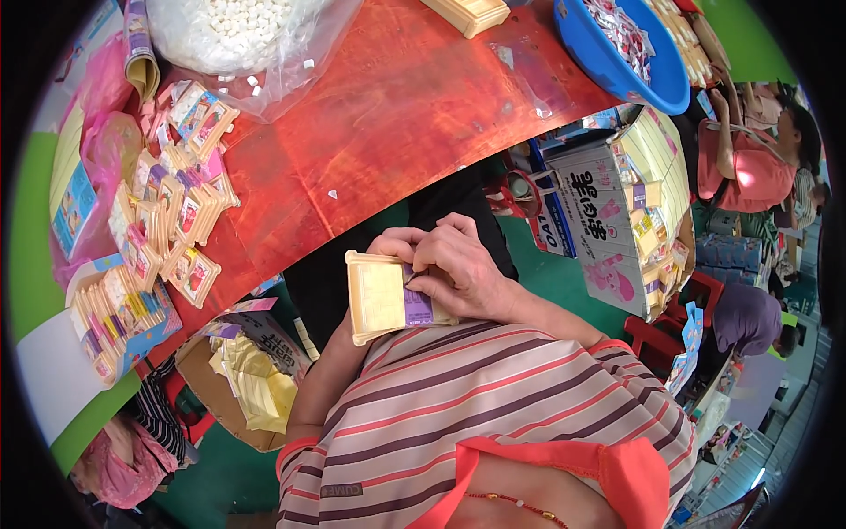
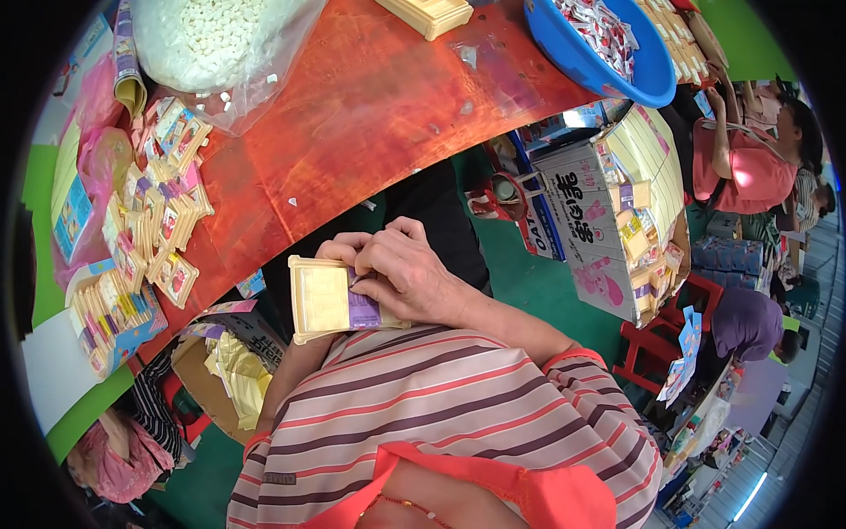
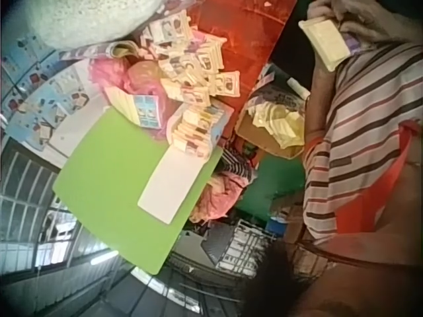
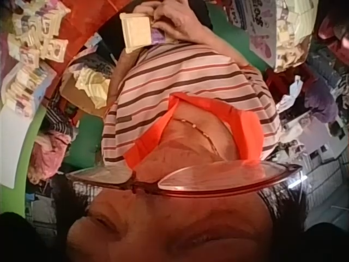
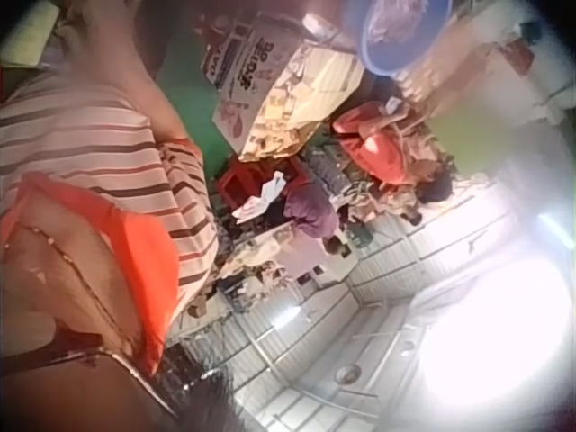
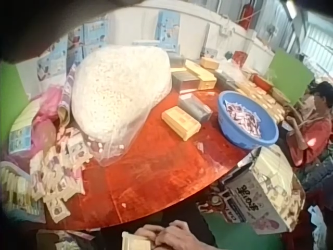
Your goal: The recorder is packaging small white items into plastic cases and then into paper boxes.
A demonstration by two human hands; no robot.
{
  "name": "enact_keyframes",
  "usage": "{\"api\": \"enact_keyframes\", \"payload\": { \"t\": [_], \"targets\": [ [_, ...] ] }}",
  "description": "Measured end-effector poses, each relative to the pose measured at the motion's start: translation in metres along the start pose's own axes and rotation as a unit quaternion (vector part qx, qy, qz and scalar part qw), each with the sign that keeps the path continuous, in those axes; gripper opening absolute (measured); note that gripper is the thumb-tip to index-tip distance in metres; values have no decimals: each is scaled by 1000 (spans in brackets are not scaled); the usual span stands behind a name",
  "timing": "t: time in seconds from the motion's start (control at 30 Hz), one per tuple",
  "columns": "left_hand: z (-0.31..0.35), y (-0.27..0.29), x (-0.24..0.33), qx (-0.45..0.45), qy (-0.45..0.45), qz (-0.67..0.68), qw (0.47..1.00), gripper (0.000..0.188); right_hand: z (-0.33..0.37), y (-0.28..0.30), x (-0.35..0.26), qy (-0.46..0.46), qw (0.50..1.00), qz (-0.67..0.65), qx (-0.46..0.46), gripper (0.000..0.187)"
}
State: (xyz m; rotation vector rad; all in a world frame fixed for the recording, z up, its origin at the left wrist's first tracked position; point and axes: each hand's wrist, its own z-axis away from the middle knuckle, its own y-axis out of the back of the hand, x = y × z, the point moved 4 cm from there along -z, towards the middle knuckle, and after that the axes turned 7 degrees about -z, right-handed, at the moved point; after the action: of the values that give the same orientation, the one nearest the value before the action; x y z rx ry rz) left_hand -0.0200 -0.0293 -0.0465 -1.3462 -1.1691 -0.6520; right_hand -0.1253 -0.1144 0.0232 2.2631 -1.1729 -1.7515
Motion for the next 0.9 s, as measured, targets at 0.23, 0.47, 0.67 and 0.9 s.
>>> {"api": "enact_keyframes", "payload": {
  "t": [0.23,0.47,0.67,0.9],
  "targets": [
    [1,0,4,-39,23,16,999,22,5,3,1,-32,999,-6,-12,38],
    [3,-4,7,-66,18,-5,998,17,7,10,-10,-53,994,37,-90,46],
    [3,-5,-4,-86,-28,-58,994,30,10,10,9,-136,978,-43,-153,46],
    [10,3,1,62,146,128,979,59,15,4,31,-355,861,-363,-25,29]
  ]
}}
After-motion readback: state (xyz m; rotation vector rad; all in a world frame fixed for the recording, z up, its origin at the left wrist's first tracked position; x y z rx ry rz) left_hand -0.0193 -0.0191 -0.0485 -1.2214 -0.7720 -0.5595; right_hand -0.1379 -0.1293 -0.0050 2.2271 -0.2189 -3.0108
